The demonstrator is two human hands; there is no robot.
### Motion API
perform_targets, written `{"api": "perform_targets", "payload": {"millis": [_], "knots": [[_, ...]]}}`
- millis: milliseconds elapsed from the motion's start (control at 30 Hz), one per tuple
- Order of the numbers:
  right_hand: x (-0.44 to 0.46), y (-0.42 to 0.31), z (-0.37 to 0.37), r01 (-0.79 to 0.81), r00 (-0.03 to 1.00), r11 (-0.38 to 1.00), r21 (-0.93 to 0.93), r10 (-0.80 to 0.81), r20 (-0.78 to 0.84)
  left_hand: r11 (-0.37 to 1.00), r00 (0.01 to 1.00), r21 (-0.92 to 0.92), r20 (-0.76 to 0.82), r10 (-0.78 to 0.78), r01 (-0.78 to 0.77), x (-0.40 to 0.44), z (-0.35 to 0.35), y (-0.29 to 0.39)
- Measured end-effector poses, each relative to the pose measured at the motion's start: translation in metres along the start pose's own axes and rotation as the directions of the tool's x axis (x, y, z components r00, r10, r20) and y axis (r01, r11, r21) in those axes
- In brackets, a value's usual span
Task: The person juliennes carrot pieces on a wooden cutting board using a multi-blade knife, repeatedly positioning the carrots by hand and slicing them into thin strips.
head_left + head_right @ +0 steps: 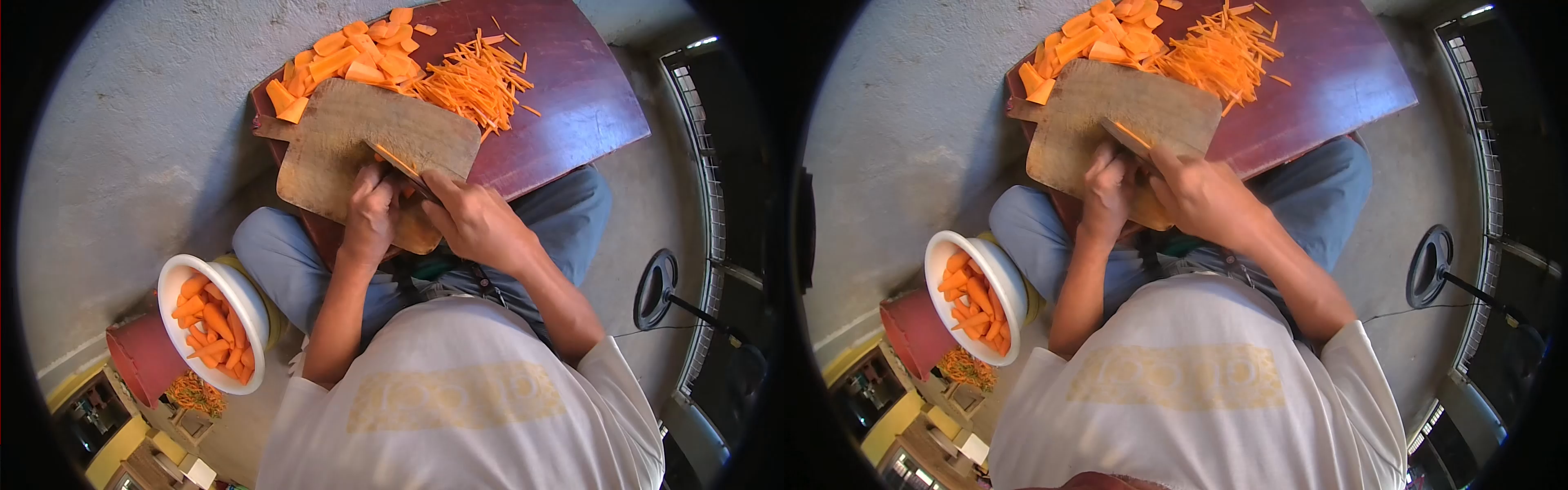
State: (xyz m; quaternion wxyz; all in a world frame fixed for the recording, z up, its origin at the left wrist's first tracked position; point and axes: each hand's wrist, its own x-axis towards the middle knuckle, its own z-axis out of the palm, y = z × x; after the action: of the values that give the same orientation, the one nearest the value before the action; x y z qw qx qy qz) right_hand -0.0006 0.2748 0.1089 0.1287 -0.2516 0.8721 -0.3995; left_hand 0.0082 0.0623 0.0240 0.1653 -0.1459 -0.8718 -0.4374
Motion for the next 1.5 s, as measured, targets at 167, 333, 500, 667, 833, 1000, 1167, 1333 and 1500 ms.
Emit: {"api": "perform_targets", "payload": {"millis": [167,333,500,667,833,1000,1167,1333,1500], "knots": [[-0.016,-0.003,-0.001,-0.028,1.000,0.999,0.019,0.028,0.007,1.000,1.000,0.007,0.000,-0.001,0.001,-0.004,0.002,-0.006],[-0.008,-0.001,-0.004,-0.001,1.000,1.000,0.029,0.002,-0.021,0.999,0.999,0.027,-0.023,0.023,-0.022,0.000,0.004,-0.006],[-0.014,-0.009,0.005,-0.031,0.999,0.999,0.007,0.031,0.006,1.000,0.999,0.008,-0.042,0.015,-0.015,-0.005,0.006,-0.008],[0.008,-0.001,0.019,-0.007,0.999,0.999,-0.052,0.009,0.035,0.999,0.999,-0.028,0.000,0.035,-0.035,-0.008,0.003,-0.011],[-0.014,-0.010,0.003,0.002,1.000,1.000,-0.016,-0.001,0.026,0.997,0.996,0.010,-0.043,0.072,-0.072,-0.005,0.004,-0.010],[0.008,0.001,0.019,0.034,0.999,0.999,-0.027,-0.034,-0.014,0.995,0.994,0.012,-0.055,0.096,-0.095,-0.005,0.005,-0.010],[-0.017,-0.011,0.002,-0.046,0.999,0.998,0.030,0.046,0.020,0.994,0.994,0.076,-0.059,0.088,-0.083,-0.009,0.008,-0.010],[0.006,-0.005,0.013,-0.021,1.000,0.999,-0.030,0.021,0.018,0.990,0.989,0.063,-0.072,0.130,-0.126,-0.008,0.008,-0.013],[-0.018,-0.010,0.004,-0.019,1.000,1.000,0.012,0.019,-0.025,0.990,0.991,0.097,-0.074,0.114,-0.107,-0.008,0.007,-0.006]]}}
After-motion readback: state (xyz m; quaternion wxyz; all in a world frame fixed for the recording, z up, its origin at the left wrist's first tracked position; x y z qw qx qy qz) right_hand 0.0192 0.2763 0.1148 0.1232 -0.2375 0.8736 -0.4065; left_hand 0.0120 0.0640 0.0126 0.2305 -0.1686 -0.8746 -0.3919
